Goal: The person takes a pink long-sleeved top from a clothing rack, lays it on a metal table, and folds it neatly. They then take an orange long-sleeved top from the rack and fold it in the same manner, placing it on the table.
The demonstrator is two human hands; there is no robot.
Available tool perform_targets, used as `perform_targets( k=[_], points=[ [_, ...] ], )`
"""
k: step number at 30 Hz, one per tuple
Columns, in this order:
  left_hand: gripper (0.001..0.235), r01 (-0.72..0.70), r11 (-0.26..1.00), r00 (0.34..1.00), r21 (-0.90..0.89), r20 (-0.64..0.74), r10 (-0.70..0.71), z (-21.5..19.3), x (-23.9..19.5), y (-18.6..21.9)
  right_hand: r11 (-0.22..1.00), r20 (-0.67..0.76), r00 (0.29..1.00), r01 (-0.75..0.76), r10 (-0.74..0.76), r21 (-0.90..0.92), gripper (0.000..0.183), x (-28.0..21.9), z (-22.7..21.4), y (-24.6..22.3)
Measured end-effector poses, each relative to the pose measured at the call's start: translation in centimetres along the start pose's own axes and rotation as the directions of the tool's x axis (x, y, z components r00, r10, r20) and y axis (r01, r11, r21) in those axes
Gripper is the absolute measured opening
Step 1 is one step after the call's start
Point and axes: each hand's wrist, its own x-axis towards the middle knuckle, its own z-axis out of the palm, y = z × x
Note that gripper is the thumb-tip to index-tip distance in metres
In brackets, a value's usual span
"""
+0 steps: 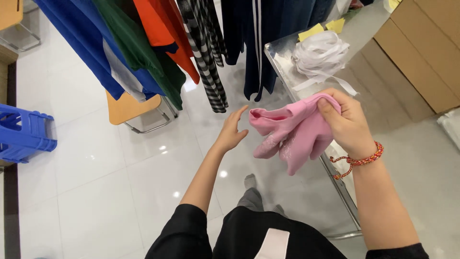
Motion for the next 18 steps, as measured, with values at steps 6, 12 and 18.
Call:
perform_targets(
  k=[6, 12, 18],
  points=[
    [0.026, 0.041, 0.998, 0.999, -0.057, 0.026, -0.039, 3.6, -0.1, 0.7, 0.995, -0.211, 0.973, -0.077, 0.090, 0.068, 0.024, -5.1, -2.7, -0.3],
    [0.005, 0.048, 0.975, 0.994, -0.217, 0.109, -0.025, 2.0, -1.3, 3.1, 0.972, -0.524, 0.830, -0.236, 0.189, -0.023, 0.018, -11.8, -5.5, 0.5],
    [0.027, 0.102, 0.981, 0.862, -0.166, 0.506, -0.004, -1.9, -1.8, 6.5, 0.880, -0.698, 0.631, -0.474, 0.340, 0.001, 0.017, -20.1, -5.1, 3.6]
  ],
)
